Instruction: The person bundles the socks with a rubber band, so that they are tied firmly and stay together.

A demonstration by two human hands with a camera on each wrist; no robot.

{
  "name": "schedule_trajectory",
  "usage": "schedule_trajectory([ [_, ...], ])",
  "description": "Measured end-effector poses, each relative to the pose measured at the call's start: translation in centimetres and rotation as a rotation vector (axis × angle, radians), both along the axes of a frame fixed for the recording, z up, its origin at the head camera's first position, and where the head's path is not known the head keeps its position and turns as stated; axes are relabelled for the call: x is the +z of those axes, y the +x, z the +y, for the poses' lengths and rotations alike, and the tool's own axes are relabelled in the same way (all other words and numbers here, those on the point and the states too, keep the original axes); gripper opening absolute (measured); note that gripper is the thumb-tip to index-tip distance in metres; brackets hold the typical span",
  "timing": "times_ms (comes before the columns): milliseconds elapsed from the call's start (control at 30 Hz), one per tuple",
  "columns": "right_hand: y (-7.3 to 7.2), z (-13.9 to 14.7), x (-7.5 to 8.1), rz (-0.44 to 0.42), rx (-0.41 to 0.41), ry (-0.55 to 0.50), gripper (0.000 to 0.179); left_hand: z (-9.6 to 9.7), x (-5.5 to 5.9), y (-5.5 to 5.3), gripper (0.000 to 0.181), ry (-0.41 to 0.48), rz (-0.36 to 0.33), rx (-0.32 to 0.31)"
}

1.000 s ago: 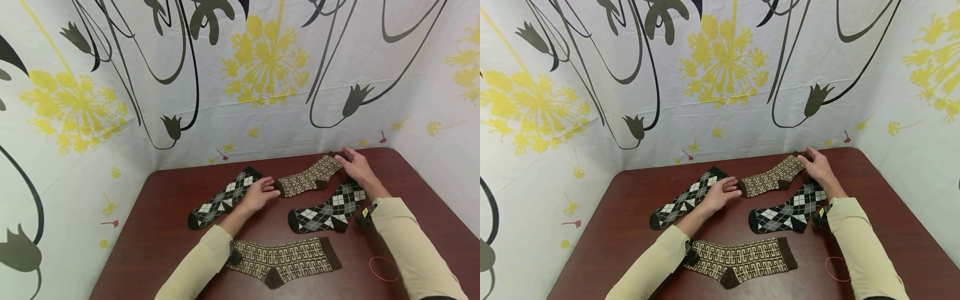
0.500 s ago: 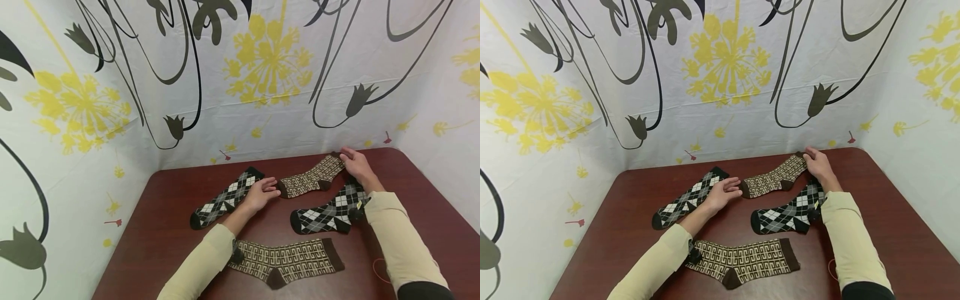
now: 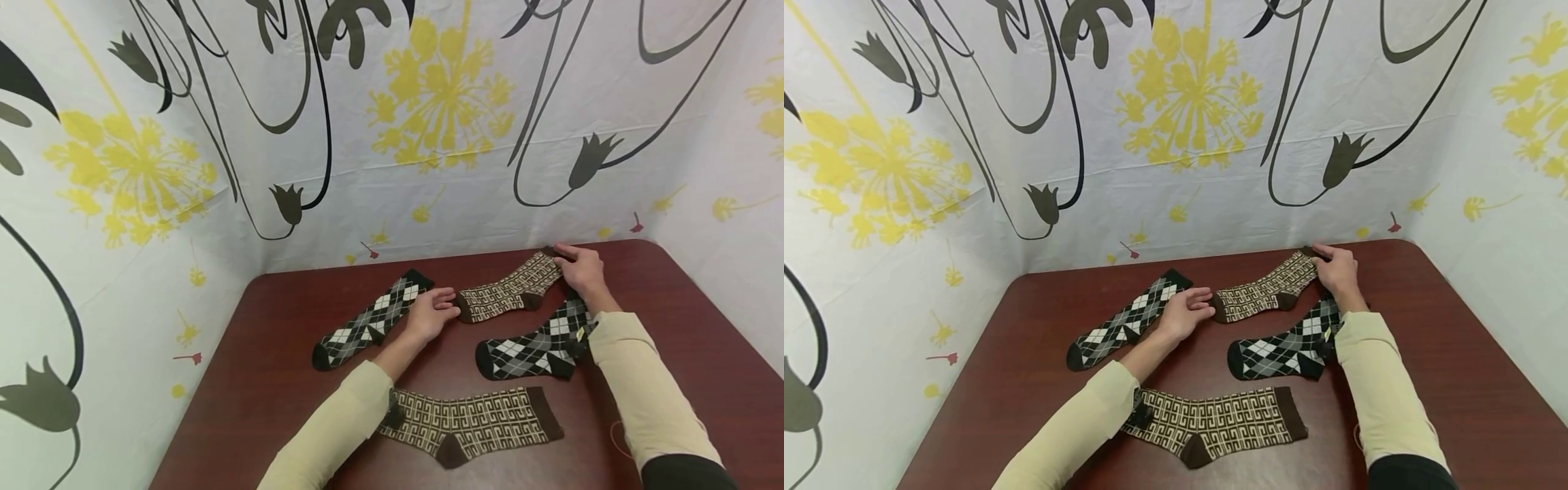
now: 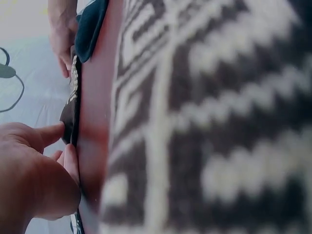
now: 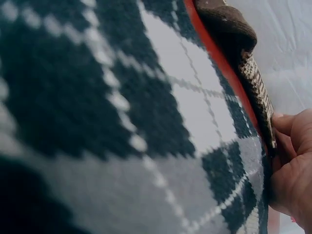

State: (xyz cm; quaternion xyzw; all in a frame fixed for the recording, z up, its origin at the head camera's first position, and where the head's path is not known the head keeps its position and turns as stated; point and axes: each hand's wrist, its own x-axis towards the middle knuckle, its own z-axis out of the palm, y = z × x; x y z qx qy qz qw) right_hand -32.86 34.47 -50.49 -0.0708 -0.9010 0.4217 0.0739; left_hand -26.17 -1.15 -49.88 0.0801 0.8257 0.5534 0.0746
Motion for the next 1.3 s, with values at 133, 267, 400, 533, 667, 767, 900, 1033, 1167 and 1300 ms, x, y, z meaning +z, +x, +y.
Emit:
schedule_trajectory([
  [133, 0.0, -0.5, -0.1, 0.057, -0.037, 0.021, 0.041, 0.5, 0.0, 0.0, 0.043, -0.054, 0.032, 0.054],
  [267, 0.0, -1.0, -0.1, 0.086, -0.077, 0.024, 0.037, 0.9, 0.0, 0.0, 0.040, -0.127, 0.082, 0.082],
  [400, -0.1, -1.3, -0.2, 0.109, -0.101, 0.041, 0.033, 1.1, -0.1, -0.1, 0.038, -0.201, 0.125, 0.098],
  [533, -0.1, -1.5, -0.4, 0.135, -0.118, 0.068, 0.026, 1.3, -0.2, -0.2, 0.031, -0.240, 0.154, 0.098],
  [667, 0.1, -1.8, -0.3, 0.130, -0.125, 0.073, 0.022, 1.3, -0.2, -0.3, 0.022, -0.280, 0.189, 0.082],
  [767, 0.2, -1.9, 0.0, 0.119, -0.119, 0.073, 0.022, 1.2, -0.1, -0.3, 0.017, -0.298, 0.201, 0.057],
  [900, 0.4, -1.9, 0.4, 0.114, -0.109, 0.093, 0.023, 0.8, 0.4, -0.3, 0.016, -0.253, 0.153, 0.005],
  [1033, 0.7, -1.7, 0.7, 0.121, -0.095, 0.112, 0.025, 0.1, 1.0, -0.4, 0.016, -0.157, 0.067, -0.028],
  [1167, 1.1, -1.8, 1.1, 0.147, -0.062, 0.120, 0.026, -0.7, 1.1, -0.6, 0.016, -0.026, -0.008, -0.027],
  [1300, 1.6, -2.1, 1.9, 0.159, -0.023, 0.124, 0.030, -1.7, 0.9, -0.9, 0.016, 0.110, -0.090, 0.002],
])
